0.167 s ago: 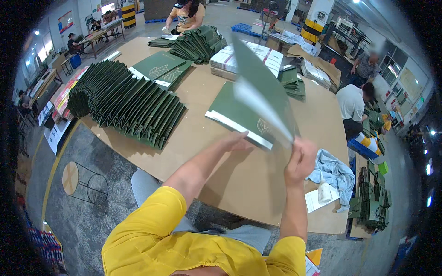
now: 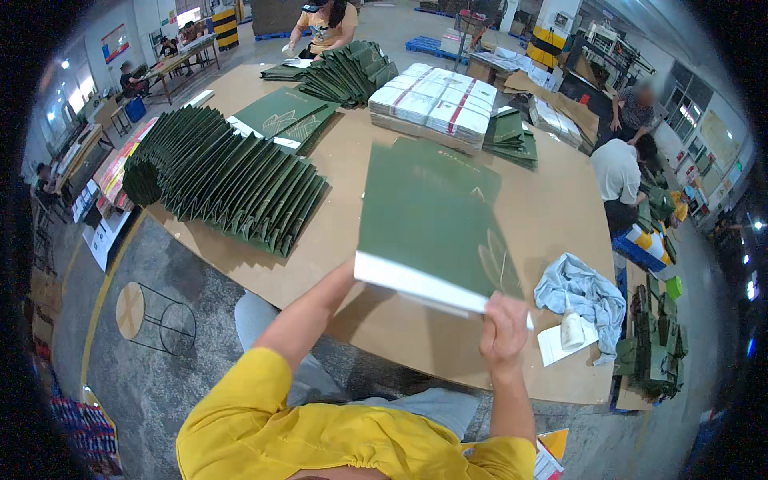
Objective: Applying glue to and precisely folding green paper covers.
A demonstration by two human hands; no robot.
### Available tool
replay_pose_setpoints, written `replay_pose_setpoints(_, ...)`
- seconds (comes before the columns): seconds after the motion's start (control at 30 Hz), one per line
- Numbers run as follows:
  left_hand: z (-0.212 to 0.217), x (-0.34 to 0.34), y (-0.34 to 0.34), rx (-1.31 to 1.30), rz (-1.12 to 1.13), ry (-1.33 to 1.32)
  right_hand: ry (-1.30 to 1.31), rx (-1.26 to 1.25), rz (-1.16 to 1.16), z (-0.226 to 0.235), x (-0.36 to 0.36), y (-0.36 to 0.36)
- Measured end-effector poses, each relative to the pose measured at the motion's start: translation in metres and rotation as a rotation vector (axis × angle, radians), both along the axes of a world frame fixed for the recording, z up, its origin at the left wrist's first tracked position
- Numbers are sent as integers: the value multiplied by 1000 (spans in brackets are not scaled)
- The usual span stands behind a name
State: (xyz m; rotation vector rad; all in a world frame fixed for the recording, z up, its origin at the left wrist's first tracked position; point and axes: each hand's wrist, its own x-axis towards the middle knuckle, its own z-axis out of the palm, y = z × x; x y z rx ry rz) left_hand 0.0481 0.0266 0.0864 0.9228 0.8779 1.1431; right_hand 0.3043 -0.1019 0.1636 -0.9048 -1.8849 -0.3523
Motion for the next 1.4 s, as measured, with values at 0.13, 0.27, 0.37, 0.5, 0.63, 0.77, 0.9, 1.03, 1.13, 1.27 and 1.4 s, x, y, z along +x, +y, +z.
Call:
replay_pose_setpoints(0.13,-58,-123,5,-164,293,425,-33,-305,120,-59,-7,-58)
replay_pose_setpoints(0.27,-35,-87,13,342,399,769,-53,-598,240,-106,-20,-101)
replay_pose_setpoints(0.37,-61,-44,22,756,134,1365,-233,-861,364,-107,-29,-107)
replay_pose_setpoints(0.5,-81,-15,15,780,200,1601,-201,-767,-6,-106,-28,-87)
replay_pose_setpoints(0.63,-57,-5,9,612,-99,1585,-428,-832,-287,-136,-20,-83)
replay_pose_setpoints(0.77,-43,-9,8,642,-120,1685,-428,-795,-283,-140,-20,-82)
replay_pose_setpoints(0.9,-19,-13,0,828,-63,1835,-420,-809,-271,-140,-22,-80)
replay_pose_setpoints(1.03,-12,-15,3,683,-37,1658,-368,-841,-260,-134,-22,-82)
replay_pose_setpoints(1.13,-38,-37,12,431,-50,1596,-354,-813,-206,-134,-21,-81)
replay_pose_setpoints(1.27,-58,-47,2,365,41,1554,-354,-825,-179,-136,-18,-80)
replay_pose_setpoints(1.4,-37,-43,5,317,86,1229,-142,-922,-217,-121,2,-56)
